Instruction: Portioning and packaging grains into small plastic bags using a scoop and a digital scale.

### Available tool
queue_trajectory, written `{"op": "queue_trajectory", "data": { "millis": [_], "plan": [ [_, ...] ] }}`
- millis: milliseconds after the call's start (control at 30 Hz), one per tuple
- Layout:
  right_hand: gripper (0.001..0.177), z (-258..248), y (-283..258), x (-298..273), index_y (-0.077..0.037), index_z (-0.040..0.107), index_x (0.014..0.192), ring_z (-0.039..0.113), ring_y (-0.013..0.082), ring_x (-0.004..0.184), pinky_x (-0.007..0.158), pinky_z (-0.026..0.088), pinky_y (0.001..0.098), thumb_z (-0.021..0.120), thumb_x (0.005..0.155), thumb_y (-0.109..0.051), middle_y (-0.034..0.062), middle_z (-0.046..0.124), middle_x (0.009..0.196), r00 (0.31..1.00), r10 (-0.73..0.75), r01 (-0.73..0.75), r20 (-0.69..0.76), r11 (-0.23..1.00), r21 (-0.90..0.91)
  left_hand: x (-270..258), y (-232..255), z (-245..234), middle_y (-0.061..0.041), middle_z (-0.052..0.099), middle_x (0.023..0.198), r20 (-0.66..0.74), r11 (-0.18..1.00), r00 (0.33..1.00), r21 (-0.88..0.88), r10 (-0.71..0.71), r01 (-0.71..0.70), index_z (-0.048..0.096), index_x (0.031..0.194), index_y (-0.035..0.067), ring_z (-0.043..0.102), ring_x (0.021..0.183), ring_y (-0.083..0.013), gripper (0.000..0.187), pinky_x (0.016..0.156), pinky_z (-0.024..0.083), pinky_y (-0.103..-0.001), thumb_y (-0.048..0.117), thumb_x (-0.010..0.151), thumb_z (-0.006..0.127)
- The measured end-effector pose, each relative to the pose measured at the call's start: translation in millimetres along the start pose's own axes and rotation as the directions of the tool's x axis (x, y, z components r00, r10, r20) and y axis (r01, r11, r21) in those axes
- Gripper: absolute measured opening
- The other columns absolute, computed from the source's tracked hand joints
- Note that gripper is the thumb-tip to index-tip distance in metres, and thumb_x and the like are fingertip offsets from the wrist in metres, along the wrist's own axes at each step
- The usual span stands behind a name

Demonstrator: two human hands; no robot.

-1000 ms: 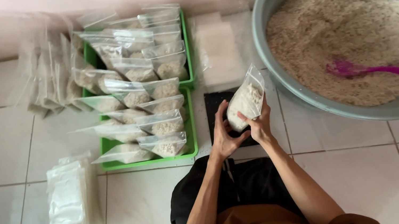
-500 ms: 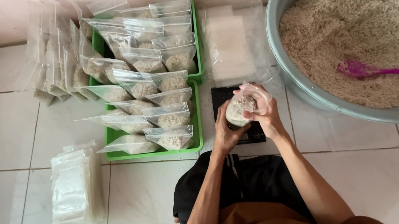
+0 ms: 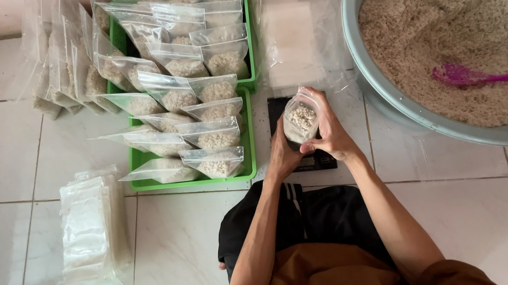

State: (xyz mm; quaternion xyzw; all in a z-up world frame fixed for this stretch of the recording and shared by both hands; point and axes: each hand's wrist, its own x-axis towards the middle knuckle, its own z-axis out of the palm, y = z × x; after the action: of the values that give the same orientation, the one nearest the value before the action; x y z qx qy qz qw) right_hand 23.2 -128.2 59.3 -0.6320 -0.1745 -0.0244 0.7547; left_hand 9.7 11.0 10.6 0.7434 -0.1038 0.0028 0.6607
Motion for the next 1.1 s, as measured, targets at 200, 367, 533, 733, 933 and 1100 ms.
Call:
{"op": "queue_trajectory", "data": {
  "millis": [200, 367, 533, 733, 933, 1100],
  "plan": [
    [0.127, 5, 4, 0, -0.007, 0.029, 0.149, 0.031, 0.0306, 0.144, 0.122, 0.012, 0.0469, 0.099, 0.045, -0.025, 0.0128, 0.033, 0.152, 0.999, -0.006, 0.008, 0.031, 0.998, -0.063, 0, -32, 0, -0.019, 0.054, 0.137, 0.014, 0.998, 0.999, -0.053, -0.032, 0.033, 0.040, 0.150, 0.017, 0.047, 0.131, -0.0436, 0.101, 0.108, 0.038, -0.055, 0.040, 0.065, 0.089],
    [0.127, 1, 2, -2, -0.011, 0.028, 0.150, 0.029, 0.0248, 0.144, 0.122, 0.008, 0.0450, 0.097, 0.047, -0.034, 0.0092, 0.032, 0.153, 1.000, 0.017, -0.016, 0.011, 0.995, -0.101, 0, -9, -4, -0.027, 0.048, 0.139, -0.019, 0.997, 0.999, -0.063, -0.043, 0.042, 0.028, 0.151, 0.014, 0.043, 0.131, -0.0513, 0.112, 0.107, 0.035, -0.063, 0.041, 0.061, 0.090],
    [0.127, -3, -2, -4, -0.014, 0.025, 0.152, 0.029, 0.0231, 0.144, 0.117, 0.008, 0.0492, 0.097, 0.049, -0.034, 0.0087, 0.033, 0.153, 0.997, 0.075, -0.075, -0.005, 0.990, -0.117, 0, 10, -7, -0.032, 0.046, 0.138, -0.028, 0.996, 0.998, -0.078, -0.052, 0.049, 0.024, 0.151, 0.011, 0.041, 0.130, -0.0565, 0.117, 0.107, 0.033, -0.067, 0.037, 0.060, 0.092],
    [0.124, -5, 0, -5, -0.015, 0.029, 0.150, 0.032, 0.0196, 0.141, 0.112, 0.013, 0.0402, 0.097, 0.048, -0.037, 0.0061, 0.036, 0.152, 0.996, 0.092, -0.092, -0.005, 0.988, -0.123, 1, 16, -6, -0.026, 0.050, 0.137, -0.045, 0.991, 0.997, -0.117, -0.067, 0.061, 0.023, 0.152, 0.013, 0.044, 0.132, -0.0490, 0.119, 0.111, 0.031, -0.063, 0.032, 0.058, 0.094],
    [0.124, -6, 2, -6, -0.017, 0.030, 0.150, 0.033, 0.0180, 0.139, 0.107, 0.015, 0.0386, 0.097, 0.047, -0.035, 0.0037, 0.035, 0.153, 0.993, 0.116, -0.115, 0.003, 0.983, -0.141, -1, 10, -7, -0.024, 0.051, 0.137, -0.046, 0.991, 0.996, -0.109, -0.077, 0.071, 0.024, 0.152, 0.013, 0.045, 0.132, -0.0476, 0.119, 0.112, 0.031, -0.062, 0.030, 0.057, 0.094],
    [0.126, -7, -1, -6, -0.018, 0.029, 0.151, 0.033, 0.0205, 0.139, 0.104, 0.014, 0.0425, 0.097, 0.046, -0.037, 0.0047, 0.034, 0.154, 0.989, 0.147, -0.145, 0.007, 0.977, -0.154, -2, 0, -7, -0.024, 0.052, 0.134, -0.037, 0.995, 0.998, -0.090, -0.043, 0.039, 0.022, 0.152, 0.013, 0.048, 0.129, -0.0471, 0.117, 0.111, 0.033, -0.060, 0.027, 0.059, 0.092]
  ]
}}
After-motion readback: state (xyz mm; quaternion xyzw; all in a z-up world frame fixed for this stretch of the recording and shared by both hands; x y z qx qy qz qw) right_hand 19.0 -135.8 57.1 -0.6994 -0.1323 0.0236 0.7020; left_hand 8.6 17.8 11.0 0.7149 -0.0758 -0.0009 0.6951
